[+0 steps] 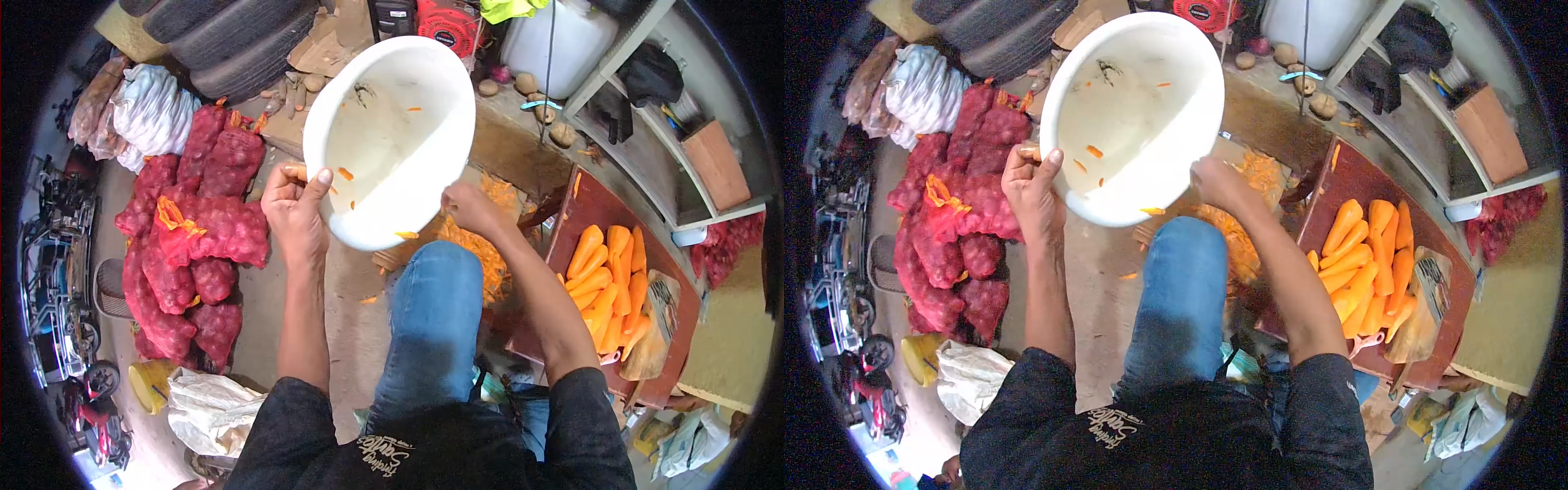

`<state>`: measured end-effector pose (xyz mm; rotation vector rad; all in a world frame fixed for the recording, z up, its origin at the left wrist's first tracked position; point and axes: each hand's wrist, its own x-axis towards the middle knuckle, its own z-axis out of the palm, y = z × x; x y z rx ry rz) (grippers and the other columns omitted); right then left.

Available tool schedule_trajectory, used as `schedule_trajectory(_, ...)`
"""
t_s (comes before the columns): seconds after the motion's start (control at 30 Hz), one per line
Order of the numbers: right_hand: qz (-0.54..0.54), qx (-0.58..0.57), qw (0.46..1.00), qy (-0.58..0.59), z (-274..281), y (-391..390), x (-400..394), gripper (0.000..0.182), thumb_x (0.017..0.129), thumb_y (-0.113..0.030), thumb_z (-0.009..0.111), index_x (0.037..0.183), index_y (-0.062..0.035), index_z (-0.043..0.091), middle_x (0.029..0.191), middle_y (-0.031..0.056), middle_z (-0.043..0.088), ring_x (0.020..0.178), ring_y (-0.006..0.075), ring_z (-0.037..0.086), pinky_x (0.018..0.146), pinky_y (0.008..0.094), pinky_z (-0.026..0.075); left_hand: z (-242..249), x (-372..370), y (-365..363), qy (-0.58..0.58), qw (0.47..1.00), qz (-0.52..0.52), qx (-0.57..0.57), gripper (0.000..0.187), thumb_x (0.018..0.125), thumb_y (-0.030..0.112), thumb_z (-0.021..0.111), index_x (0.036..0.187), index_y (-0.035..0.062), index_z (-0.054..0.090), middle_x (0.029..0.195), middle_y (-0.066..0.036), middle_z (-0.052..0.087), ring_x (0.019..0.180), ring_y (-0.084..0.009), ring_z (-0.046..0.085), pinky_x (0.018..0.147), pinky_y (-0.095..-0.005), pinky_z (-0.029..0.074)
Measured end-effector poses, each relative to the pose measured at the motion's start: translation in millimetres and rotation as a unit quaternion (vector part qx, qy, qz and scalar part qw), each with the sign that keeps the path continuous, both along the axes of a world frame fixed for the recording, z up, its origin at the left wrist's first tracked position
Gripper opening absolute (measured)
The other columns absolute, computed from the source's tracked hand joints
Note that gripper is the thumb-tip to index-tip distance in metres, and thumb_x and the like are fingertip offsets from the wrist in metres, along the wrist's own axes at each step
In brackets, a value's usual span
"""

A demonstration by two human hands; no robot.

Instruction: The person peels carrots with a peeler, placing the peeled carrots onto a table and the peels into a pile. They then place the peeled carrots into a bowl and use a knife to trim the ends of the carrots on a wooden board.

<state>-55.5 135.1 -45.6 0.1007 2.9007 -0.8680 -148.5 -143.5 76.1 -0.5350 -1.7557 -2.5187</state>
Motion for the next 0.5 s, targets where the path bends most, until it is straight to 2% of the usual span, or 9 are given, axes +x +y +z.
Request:
schedule_trajectory(0.03,0.023,0.03,0.999,-0.02,-2,-1,6,0.014,0.083,-0.007,0.062,0.092,0.0023,0.066,0.091,0.0243,0.068,0.088,0.0415,0.066,0.079,0.046,0.054,-1,-2,1,0.0,1.0,0.007,0.004,0.019,0.086,-0.004,0.074,0.095,0.0011,0.057,0.089,-0.006,0.067,0.077,-0.0103,0.063,0.075,-0.0254,0.053)
schedule_trajectory(0.13,0.032,0.156,0.982,-0.099,6,0,14,0.014,0.083,-0.008,0.063,0.092,0.0023,0.067,0.09,0.0229,0.07,0.082,0.0407,0.067,0.075,0.046,0.054,-10,-8,8,-0.009,1.0,-0.002,0.026,0.019,0.086,-0.005,0.073,0.094,0.0015,0.057,0.088,-0.006,0.066,0.077,-0.0102,0.063,0.074,-0.0251,0.053)
schedule_trajectory(0.23,-0.014,-0.088,0.993,0.076,24,-22,10,0.013,0.084,-0.009,0.064,0.089,0.0023,0.066,0.085,0.0209,0.068,0.082,0.039,0.067,0.073,0.0467,0.053,-19,-8,20,-0.007,0.998,-0.002,0.06,0.019,0.086,-0.006,0.073,0.093,0.0015,0.057,0.088,-0.007,0.067,0.077,-0.0108,0.063,0.074,-0.0251,0.053)
schedule_trajectory(0.33,0.077,-0.146,0.964,0.206,-1,-36,-2,0.014,0.082,-0.01,0.068,0.092,0.0,0.067,0.085,0.0189,0.067,0.083,0.0378,0.066,0.073,0.0465,0.052,-17,-11,24,-0.009,0.997,0.009,0.081,0.019,0.086,-0.006,0.073,0.093,0.0011,0.058,0.089,-0.007,0.068,0.078,-0.0114,0.064,0.075,-0.0252,0.054)
schedule_trajectory(0.37,0.056,-0.031,0.997,0.052,-11,-21,-6,0.017,0.08,-0.004,0.065,0.097,-0.0026,0.069,0.093,0.0198,0.066,0.089,0.0388,0.066,0.078,0.0465,0.053,-15,-13,24,-0.007,0.996,0.012,0.086,0.019,0.086,-0.006,0.073,0.093,0.0009,0.058,0.089,-0.007,0.068,0.078,-0.0116,0.064,0.075,-0.0252,0.054)
schedule_trajectory(0.47,-0.001,0.122,0.992,-0.034,23,2,14,0.028,0.078,0.002,0.061,0.104,-0.0033,0.069,0.099,0.0213,0.066,0.095,0.0403,0.065,0.083,0.0478,0.052,-5,-15,17,-0.012,0.997,0.036,0.071,0.02,0.082,-0.005,0.077,0.09,0.0007,0.06,0.084,-0.007,0.068,0.072,-0.0108,0.063,0.071,-0.0256,0.053)
schedule_trajectory(0.5,-0.006,0.113,0.994,0.005,26,1,17,0.028,0.078,0.002,0.06,0.104,-0.0026,0.069,0.098,0.0217,0.066,0.095,0.0404,0.065,0.083,0.0484,0.052,-7,-17,14,-0.022,0.997,0.021,0.072,0.019,0.083,-0.006,0.077,0.089,0.0005,0.06,0.085,-0.007,0.068,0.073,-0.0116,0.063,0.071,-0.0261,0.054)
